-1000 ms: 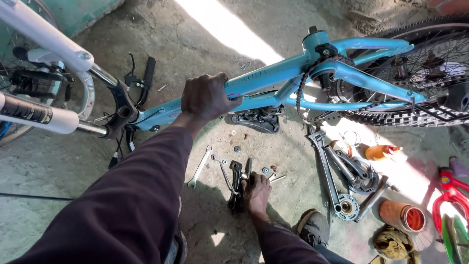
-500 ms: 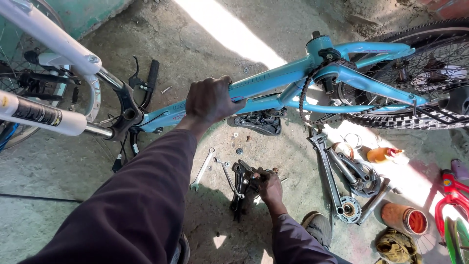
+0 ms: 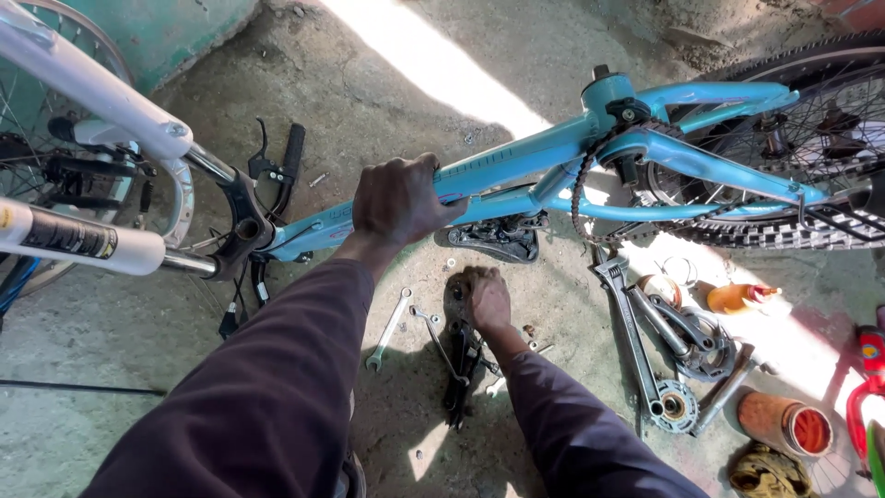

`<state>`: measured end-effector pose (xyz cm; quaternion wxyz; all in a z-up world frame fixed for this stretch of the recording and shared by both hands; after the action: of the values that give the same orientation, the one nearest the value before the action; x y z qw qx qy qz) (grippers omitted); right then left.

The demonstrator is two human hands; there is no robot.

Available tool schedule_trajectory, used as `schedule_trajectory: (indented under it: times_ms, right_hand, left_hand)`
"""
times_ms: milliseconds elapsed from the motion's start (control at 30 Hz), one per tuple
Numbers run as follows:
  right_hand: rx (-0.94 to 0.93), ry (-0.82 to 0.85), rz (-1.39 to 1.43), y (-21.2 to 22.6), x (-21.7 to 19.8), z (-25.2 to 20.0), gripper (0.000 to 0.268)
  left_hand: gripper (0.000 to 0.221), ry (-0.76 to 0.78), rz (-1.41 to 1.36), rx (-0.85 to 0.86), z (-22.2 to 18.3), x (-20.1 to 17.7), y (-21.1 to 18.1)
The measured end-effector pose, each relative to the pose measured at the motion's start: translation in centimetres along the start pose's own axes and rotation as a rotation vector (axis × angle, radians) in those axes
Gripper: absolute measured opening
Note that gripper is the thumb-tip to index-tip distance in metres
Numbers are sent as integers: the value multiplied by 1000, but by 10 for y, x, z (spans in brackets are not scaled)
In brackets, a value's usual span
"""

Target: Inspecting, cleaning, and lubricating bicycle components including the chain and bottom bracket area.

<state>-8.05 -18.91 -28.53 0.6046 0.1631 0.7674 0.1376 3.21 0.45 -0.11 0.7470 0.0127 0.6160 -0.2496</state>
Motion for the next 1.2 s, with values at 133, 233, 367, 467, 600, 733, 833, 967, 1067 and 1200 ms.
schedule_trajectory:
  times_ms: [133,233,367,467,600,733,833,967,1067,1200]
  right_hand:
    - [15,-105,-50,35,-39,-37,41]
    - [259,-425,432,61,-128,-53,33]
    - [355,-734,1027,107,-258,-92,20]
    - [66,-1025,836,111,-307,-79,46]
    - [-13,-887,829,159,-392,-85,47]
    - [364,-602,384,140,-412,-81,31]
    - [352,-552,-56,131,-415,-76,35]
    - [341,-316,920,117,-392,-60,49]
    - [304,53,1869,156,-402,-83,41]
    - [350,-460,391,133,-411,-79,42]
  left_hand:
    - [51,2,-15,-17,-7,-10,-3]
    - [52,4,-16,-20,4,-16,-4]
    - [51,12,-3,67,3,-32,-12]
    - [49,15,-7,-75,0,-11,-10]
    - [50,10,17,-72,1,-22,-15]
    - [51,45,41,-83,2,-23,-13]
    - [52,87,42,-91,-3,-28,-20]
    - [52,111,42,-94,-3,-34,-23]
    - [54,110,44,-89,-3,-41,-26]
    - [54,119,35,-86,-3,-50,-29]
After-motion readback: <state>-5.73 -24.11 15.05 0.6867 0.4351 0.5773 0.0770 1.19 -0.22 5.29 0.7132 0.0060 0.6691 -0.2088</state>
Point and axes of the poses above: each hand's wrist, its own z-axis towards the middle knuckle, its own x-axis out of the palm, y = z × x, the point moved 4 cm from there along z, towards the middle knuckle, and after that the axes turned 9 degrees about x, right-handed, at the moved point
